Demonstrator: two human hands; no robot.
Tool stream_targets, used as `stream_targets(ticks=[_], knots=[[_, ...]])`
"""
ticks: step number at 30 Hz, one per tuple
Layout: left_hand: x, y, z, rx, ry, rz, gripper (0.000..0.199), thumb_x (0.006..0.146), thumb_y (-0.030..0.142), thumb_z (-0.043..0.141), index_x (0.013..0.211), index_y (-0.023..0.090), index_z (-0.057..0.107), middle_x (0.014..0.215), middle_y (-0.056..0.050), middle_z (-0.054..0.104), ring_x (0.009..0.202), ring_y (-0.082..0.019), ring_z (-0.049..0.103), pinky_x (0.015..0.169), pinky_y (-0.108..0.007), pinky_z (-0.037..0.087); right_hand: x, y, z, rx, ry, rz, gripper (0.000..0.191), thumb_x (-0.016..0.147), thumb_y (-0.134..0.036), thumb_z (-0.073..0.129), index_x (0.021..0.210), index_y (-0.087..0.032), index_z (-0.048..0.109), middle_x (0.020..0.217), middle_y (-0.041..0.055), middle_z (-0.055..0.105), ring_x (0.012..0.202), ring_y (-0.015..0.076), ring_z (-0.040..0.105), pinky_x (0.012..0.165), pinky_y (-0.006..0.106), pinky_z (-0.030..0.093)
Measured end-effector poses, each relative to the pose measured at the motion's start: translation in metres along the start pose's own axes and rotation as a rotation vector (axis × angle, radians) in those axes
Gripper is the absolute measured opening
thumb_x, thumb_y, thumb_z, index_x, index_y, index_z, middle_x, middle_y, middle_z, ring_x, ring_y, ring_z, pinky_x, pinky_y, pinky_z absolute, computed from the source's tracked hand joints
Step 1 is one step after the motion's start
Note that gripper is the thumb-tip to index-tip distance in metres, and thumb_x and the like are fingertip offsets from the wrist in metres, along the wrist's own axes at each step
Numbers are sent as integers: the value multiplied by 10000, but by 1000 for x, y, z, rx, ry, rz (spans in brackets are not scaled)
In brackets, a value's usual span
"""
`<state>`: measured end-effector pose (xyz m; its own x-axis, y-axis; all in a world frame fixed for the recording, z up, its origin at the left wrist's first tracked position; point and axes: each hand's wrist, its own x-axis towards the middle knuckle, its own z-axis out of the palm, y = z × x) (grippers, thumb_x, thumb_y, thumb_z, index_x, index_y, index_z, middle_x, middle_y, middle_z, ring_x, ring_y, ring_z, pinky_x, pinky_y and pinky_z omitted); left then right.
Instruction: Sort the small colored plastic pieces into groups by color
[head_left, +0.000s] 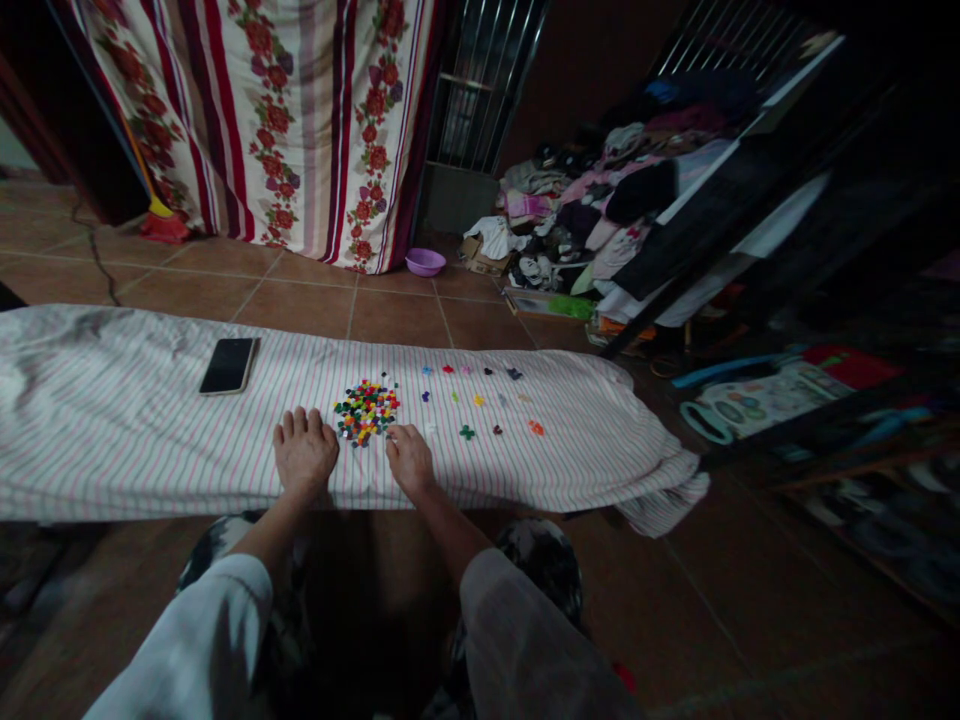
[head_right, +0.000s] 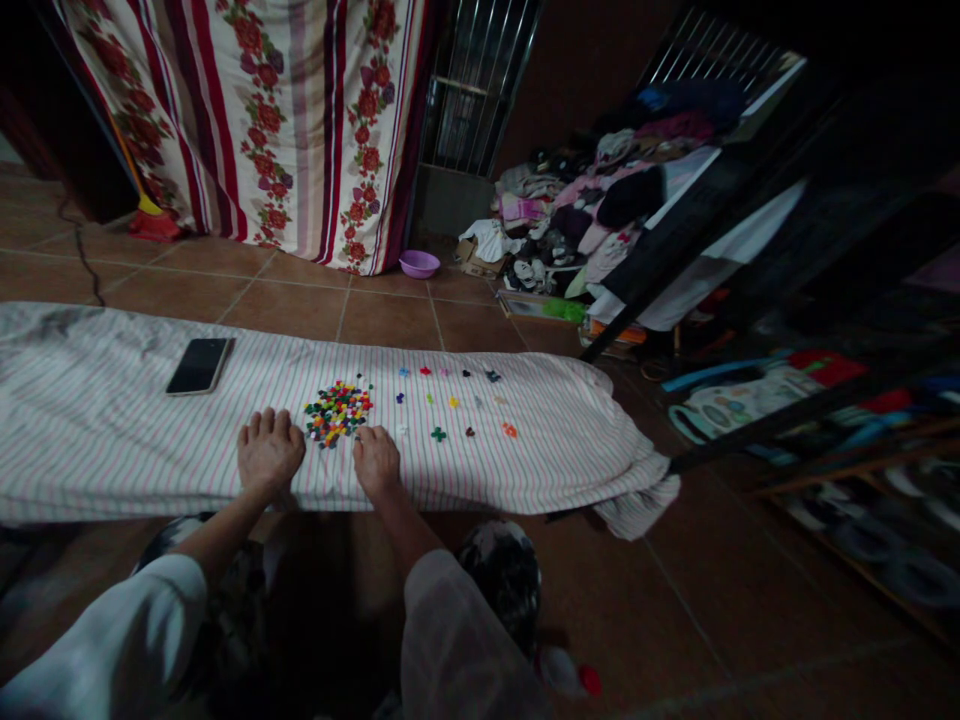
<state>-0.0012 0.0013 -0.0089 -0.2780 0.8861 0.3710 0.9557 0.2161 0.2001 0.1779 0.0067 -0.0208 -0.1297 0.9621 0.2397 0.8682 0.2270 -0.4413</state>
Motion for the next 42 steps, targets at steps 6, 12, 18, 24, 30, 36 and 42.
stream_targets(ticks=[6, 12, 18, 24, 30, 36, 42], knots=[[1, -1, 2, 22, -21, -10, 458, 901, 288, 311, 1233, 105, 568, 1352, -191, 544, 1313, -332, 423, 1055, -475, 309, -2, 6, 0, 60, -26, -20, 280, 912, -194, 484, 1142, -215, 641, 1048, 56, 641, 958, 163, 599, 878, 261, 455], [0, 0, 0, 21, -19, -8, 457, 896, 284, 314, 1226, 100, 571, 1359, -198, 536, 1309, -332, 426, 1059, -474, 305, 1, 6, -3, 74, -58, -9, 281, 904, -189, 494, 1115, -238, 673, 1037, 41, 643, 931, 144, 599, 864, 241, 458], [0, 1, -4, 35, -28, 0, 458, 900, 289, 307, 1223, 98, 570, 1352, -194, 538, 1297, -337, 426, 1050, -471, 311, 2, 3, -6, 60, -75, 4, 271, 912, -192, 487, 1090, -237, 686, 1021, 45, 645, 956, 145, 600, 869, 238, 454], [-1, 5, -13, 40, -52, 14, 452, 899, 284, 306, 1226, 124, 574, 1292, -184, 574, 1280, -318, 426, 1023, -473, 318, -2, 1, -10, 53, -57, 6, 250, 922, -208, 489, 1083, -236, 677, 1020, 48, 645, 946, 153, 600, 860, 254, 463], [-2, 6, -16, 67, -53, 23, 442, 905, 289, 287, 1205, 134, 573, 1284, -171, 572, 1258, -306, 443, 1012, -453, 327, -6, 0, -16, 86, -30, -12, 247, 948, -210, 449, 1078, -204, 659, 1028, 54, 661, 1001, 151, 596, 904, 253, 453], [-2, 7, -20, 111, -56, 55, 446, 904, 290, 269, 1180, 119, 574, 1269, -181, 572, 1221, -305, 470, 988, -444, 347, -5, 8, -24, 168, -70, -63, 235, 935, -191, 462, 1082, -210, 644, 1031, 37, 685, 1002, 137, 617, 900, 235, 457], [-1, 10, -21, 140, -79, 35, 454, 915, 300, 255, 1190, 118, 568, 1302, -180, 557, 1245, -302, 464, 997, -429, 345, 6, 24, -40, 195, -60, -74, 252, 928, -199, 466, 1106, -238, 640, 1062, 18, 691, 999, 132, 632, 885, 229, 461]])
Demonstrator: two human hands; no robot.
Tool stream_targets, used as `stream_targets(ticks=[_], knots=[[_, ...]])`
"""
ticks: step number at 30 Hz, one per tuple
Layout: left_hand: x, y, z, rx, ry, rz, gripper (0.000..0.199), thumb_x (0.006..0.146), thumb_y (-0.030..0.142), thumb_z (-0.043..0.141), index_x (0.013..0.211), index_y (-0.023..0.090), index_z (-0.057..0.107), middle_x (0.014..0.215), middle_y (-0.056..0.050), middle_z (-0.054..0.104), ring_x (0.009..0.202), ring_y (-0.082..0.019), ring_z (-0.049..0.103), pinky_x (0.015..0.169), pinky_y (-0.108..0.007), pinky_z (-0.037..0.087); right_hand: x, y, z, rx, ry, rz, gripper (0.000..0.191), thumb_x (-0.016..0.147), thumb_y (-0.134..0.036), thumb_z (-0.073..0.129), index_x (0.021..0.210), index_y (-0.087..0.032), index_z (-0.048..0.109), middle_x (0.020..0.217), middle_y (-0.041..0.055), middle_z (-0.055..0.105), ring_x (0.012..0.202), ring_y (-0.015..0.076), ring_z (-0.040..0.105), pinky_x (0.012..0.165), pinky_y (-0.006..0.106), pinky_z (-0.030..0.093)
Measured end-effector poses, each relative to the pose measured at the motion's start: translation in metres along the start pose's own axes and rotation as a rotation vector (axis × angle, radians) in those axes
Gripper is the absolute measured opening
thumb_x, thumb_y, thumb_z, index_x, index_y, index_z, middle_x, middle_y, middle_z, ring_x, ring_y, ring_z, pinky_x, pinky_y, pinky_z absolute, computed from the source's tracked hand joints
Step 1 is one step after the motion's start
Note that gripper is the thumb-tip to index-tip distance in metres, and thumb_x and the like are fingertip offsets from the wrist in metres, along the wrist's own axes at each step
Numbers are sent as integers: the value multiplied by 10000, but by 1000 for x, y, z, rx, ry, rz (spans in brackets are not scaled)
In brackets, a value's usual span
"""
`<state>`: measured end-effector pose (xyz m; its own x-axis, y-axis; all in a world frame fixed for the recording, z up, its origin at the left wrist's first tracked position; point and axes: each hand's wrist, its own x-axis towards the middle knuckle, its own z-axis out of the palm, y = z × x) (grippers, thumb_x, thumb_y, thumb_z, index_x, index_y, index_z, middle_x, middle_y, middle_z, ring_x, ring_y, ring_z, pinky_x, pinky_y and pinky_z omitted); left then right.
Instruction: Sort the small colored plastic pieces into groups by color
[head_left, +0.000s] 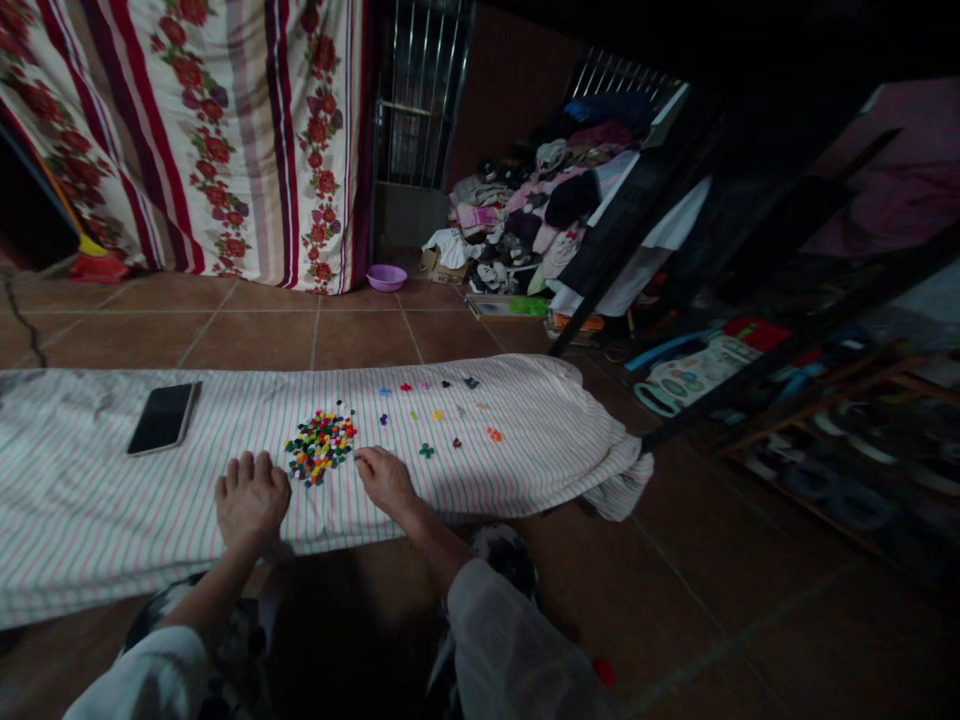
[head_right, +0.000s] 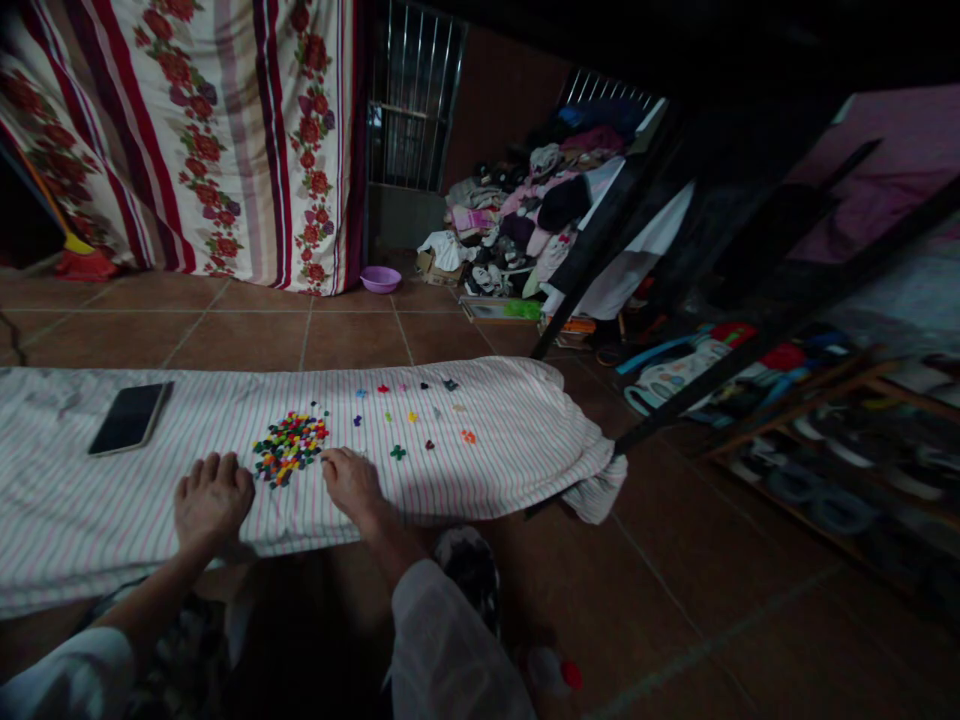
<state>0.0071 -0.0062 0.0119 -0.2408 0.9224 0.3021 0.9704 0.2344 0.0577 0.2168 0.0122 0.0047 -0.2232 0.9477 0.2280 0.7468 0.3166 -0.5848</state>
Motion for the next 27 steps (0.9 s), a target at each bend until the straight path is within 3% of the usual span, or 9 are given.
stream_targets(ticks=[8, 16, 27], knots=[[2, 3, -3, 4, -41, -9, 462, 907, 303, 253, 1201, 130, 565, 1308, -175, 555, 1260, -301, 456, 995, -428, 350, 24, 30, -25, -5, 88, 7, 245, 890, -149, 502, 1061, -226, 660, 1002, 29, 698, 917, 136, 644, 843, 241, 476], [4, 4, -5, -7, -74, -15, 495, 903, 311, 223, 1238, 115, 530, 1339, -178, 534, 1258, -310, 452, 1007, -449, 355, 28, 54, -39, 31, 158, 106, 245, 892, -170, 502, 1058, -231, 672, 1009, 24, 710, 909, 129, 649, 831, 233, 480], [4, 4, -4, -33, -100, -34, 485, 894, 324, 237, 1251, 137, 507, 1360, -176, 513, 1294, -310, 426, 1030, -454, 342, 28, 115, -76, 43, 376, 246, 259, 875, -227, 485, 1021, -209, 699, 981, 50, 715, 889, 146, 658, 848, 263, 501]])
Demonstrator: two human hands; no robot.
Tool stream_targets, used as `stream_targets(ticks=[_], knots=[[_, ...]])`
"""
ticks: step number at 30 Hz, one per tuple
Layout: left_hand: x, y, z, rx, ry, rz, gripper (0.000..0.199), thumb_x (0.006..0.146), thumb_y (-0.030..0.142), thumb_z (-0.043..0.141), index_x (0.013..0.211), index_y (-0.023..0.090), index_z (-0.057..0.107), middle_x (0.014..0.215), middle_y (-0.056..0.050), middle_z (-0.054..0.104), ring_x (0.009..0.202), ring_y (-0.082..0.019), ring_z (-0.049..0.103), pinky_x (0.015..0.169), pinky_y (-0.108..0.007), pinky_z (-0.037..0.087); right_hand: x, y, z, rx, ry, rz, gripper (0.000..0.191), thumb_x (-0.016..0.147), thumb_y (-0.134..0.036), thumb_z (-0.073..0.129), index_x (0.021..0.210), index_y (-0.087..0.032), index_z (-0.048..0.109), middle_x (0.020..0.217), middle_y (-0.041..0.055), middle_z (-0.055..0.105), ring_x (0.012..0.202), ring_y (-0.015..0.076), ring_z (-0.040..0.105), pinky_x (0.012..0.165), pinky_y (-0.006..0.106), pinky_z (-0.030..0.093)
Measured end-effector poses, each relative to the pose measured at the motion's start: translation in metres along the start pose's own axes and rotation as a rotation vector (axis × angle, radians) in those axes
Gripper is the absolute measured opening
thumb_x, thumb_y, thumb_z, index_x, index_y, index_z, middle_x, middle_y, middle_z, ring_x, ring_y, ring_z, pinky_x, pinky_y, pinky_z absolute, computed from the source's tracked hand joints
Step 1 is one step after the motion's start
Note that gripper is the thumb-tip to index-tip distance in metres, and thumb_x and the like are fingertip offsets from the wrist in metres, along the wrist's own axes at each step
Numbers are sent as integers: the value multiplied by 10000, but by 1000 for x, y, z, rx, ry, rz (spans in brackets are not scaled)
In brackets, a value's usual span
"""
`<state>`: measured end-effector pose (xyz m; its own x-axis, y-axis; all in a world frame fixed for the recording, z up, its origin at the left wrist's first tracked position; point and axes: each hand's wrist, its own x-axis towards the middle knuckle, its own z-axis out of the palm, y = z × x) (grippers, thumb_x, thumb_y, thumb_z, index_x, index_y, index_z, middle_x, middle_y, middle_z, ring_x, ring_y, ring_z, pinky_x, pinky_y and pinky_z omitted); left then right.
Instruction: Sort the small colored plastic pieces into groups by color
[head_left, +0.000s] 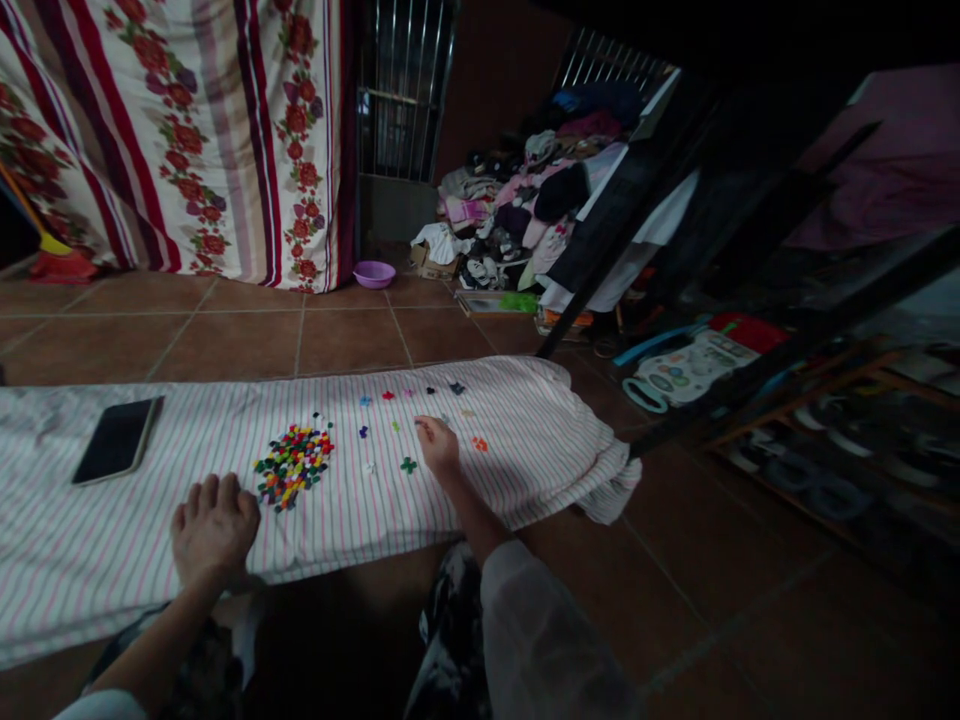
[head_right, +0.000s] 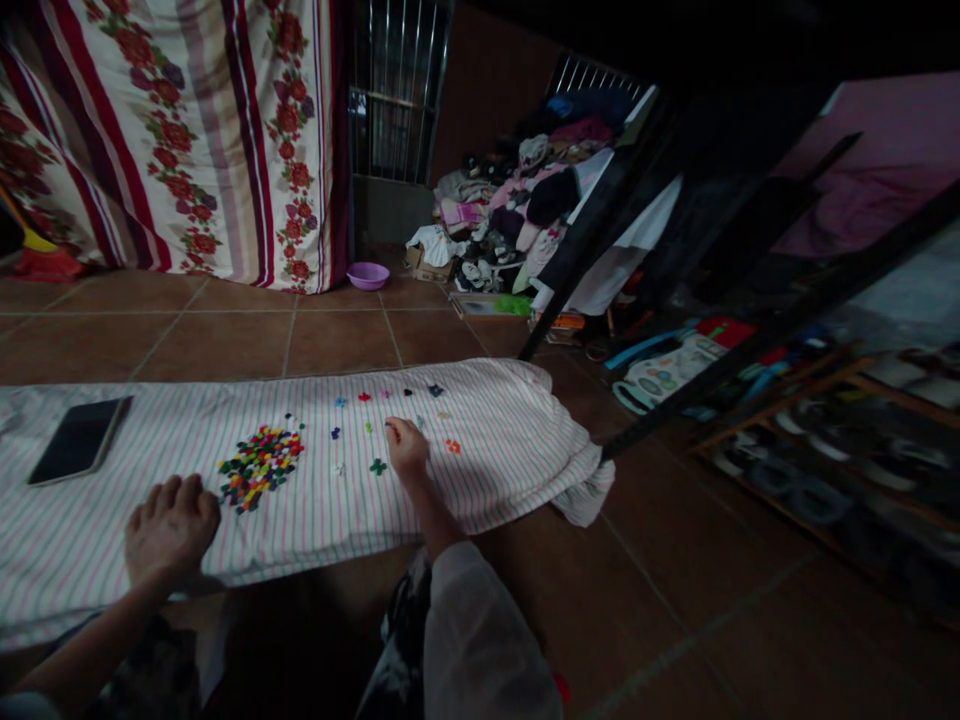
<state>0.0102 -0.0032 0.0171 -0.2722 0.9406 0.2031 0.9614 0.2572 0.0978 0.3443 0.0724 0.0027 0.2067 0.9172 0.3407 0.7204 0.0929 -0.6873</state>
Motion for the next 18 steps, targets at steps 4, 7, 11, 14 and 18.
stream_targets(ticks=[4, 7, 11, 14, 18], knots=[[-1, 2, -2, 1, 22, 15, 475, 898, 323, 238, 1239, 138, 513, 1333, -169, 534, 1274, -309, 442, 1027, -459, 346, 13, 24, -14, -29, 72, 66, 285, 863, -234, 469, 1021, -183, 700, 968, 67, 717, 891, 159, 656, 843, 274, 504], [-1, 3, -3, 18, 28, 9, 491, 902, 330, 225, 1245, 129, 514, 1335, -167, 533, 1271, -313, 446, 1028, -453, 350, 26, 41, -25, -54, 115, 107, 288, 836, -232, 474, 996, -170, 706, 947, 77, 721, 882, 175, 656, 847, 292, 503], [0, 3, -1, 41, -4, 7, 496, 899, 324, 217, 1239, 130, 522, 1339, -161, 536, 1285, -319, 437, 1040, -456, 349, 46, 61, -35, -71, 140, 166, 301, 812, -231, 478, 990, -170, 713, 936, 82, 728, 854, 183, 659, 828, 296, 504], [2, 2, 2, 42, -25, -18, 512, 899, 321, 208, 1262, 128, 513, 1368, -159, 522, 1311, -320, 416, 1055, -463, 341, 61, 74, -39, -80, 146, 197, 316, 810, -225, 471, 997, -162, 717, 930, 87, 730, 843, 181, 661, 825, 286, 499], [3, 1, 7, 4, -43, -35, 525, 890, 328, 233, 1286, 117, 507, 1393, -163, 502, 1338, -327, 391, 1083, -471, 315, 81, 90, -40, -110, 150, 247, 339, 815, -222, 460, 1028, -169, 718, 926, 72, 732, 815, 172, 658, 804, 270, 497]])
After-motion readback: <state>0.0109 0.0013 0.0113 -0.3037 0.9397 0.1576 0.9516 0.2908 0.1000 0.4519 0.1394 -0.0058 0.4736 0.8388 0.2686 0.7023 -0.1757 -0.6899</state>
